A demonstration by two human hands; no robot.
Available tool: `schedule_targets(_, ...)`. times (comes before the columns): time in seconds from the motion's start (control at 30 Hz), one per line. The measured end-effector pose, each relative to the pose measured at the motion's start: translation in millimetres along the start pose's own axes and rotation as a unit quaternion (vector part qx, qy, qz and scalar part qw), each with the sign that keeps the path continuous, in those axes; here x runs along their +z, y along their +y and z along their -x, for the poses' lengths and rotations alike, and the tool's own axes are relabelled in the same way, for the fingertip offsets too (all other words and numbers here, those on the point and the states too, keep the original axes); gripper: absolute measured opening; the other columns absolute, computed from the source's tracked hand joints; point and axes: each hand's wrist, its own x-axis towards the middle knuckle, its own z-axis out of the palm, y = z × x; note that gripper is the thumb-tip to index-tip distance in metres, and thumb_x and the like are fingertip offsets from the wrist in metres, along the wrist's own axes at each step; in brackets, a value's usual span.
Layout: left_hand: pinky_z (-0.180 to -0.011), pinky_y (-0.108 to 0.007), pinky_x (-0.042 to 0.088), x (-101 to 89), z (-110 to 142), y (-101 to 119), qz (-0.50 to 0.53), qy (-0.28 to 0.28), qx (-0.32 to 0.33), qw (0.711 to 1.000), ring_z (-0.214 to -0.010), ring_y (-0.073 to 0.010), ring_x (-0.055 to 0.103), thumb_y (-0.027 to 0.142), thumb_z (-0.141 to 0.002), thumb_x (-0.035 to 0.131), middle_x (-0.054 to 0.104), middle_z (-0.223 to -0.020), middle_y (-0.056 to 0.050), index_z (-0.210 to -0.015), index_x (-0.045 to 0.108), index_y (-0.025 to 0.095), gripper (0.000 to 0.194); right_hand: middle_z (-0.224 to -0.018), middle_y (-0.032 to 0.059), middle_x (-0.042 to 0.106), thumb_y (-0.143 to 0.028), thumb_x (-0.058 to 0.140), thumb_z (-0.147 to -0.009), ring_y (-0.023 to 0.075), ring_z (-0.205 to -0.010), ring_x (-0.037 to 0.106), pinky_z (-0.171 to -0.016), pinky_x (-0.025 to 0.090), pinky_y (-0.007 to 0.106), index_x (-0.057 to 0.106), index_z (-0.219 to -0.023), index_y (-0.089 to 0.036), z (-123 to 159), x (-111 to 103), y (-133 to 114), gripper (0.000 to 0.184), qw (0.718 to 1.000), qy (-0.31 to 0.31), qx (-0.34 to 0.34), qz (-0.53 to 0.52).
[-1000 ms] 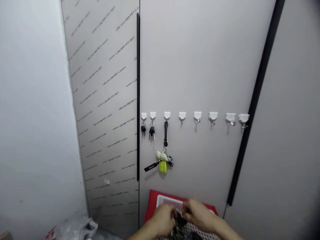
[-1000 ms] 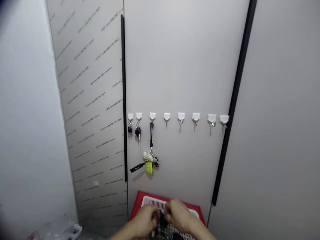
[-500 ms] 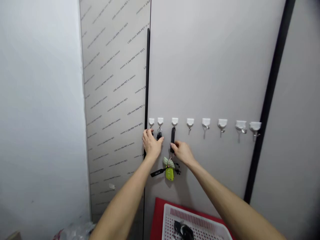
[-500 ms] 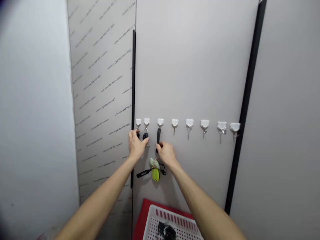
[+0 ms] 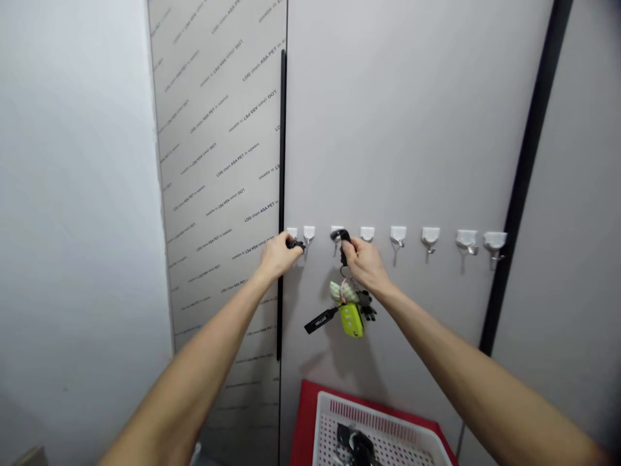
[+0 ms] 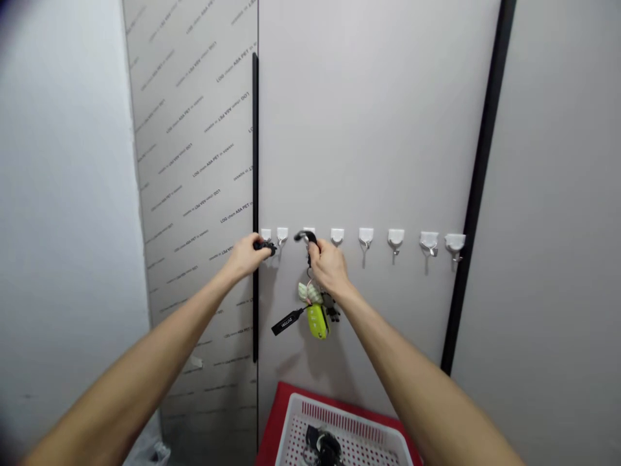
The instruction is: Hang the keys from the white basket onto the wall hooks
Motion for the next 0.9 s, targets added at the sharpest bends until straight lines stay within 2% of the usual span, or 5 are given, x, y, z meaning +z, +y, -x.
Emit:
schedule_targets(0.23, -0.035, -0.019, 0.022, -27.8, -43, 26, -0.019, -0.294, -0.083, 0.952, -0.034, -0.0094, 0.037, 0.017, -0.047, 0.057, 0.046, -0.037, 0.0, -0.044, 0.052, 0.015, 0.007, -0.046, -0.003, 0.039, -0.031, 0.029, -0.069, 0.0079, -0.045, 0.035, -0.043, 0.025, 0.018, 0.041, -0.054, -0.016, 18, -11, 14, 0.025, 0.996, -0.093, -0.009, -0.011)
schedule_targets(0.47, -0.041, -0.018, 0.029, -20.0, -58, 55, 0.0, -0.239, -0.187, 0.953, -0.039, -0.0084, 0.041, 0.008, -0.054, 0.054, 0.044, -0.037, 0.002, -0.046, 0.05, 0.012, 0.01, -0.047, -0.004, 0.034, -0.033, 0.026, -0.071, 0.0073, -0.044, 0.032, -0.044, 0.025, 0.019, 0.039, -0.056, -0.016, 51, -7, 48, 0.025, 0.982, -0.185, 0.012, -0.028)
schedule_targets(0.6, -0.042, -0.017, 0.028, -16.1, -60, 65, -0.055, -0.247, -0.109, 0.961, -0.041, -0.0065, 0.039, 0.012, -0.053, 0.055, 0.044, -0.04, 0.001, -0.048, 0.051, 0.009, 0.007, -0.047, -0.0043, 0.032, -0.032, 0.026, -0.072, 0.0071, -0.045, 0.03, -0.044, 0.025, 0.019, 0.039, -0.057, -0.016, 71, -11, 60, 0.026, 0.969, -0.243, 0.014, -0.03)
schedule_targets(0.73, -0.041, -0.017, 0.027, -15.5, -53, 63, 0.004, -0.186, -0.009, 0.982, -0.041, -0.0053, 0.038, 0.019, -0.055, 0.051, 0.048, -0.05, 0.001, -0.055, 0.053, 0.011, 0.008, -0.048, -0.0038, 0.034, -0.032, 0.026, -0.073, 0.0069, -0.045, 0.03, -0.044, 0.025, 0.019, 0.042, -0.058, -0.016, 101, -13, 81, 0.027, 0.951, -0.308, 0.019, -0.03)
schedule_targets(0.9, -0.045, -0.017, 0.031, 20.6, 14, 37, 0.097, -0.302, 0.056, 0.947, -0.05, -0.0072, 0.042, 0.026, -0.058, 0.046, 0.051, -0.06, 0.001, -0.068, 0.052, 0.014, 0.018, -0.049, -0.002, 0.043, -0.031, 0.023, -0.075, 0.0073, -0.045, 0.035, -0.046, 0.026, 0.019, 0.048, -0.063, -0.016, 142, -10, 110, 0.031, 0.934, -0.355, 0.028, 0.029)
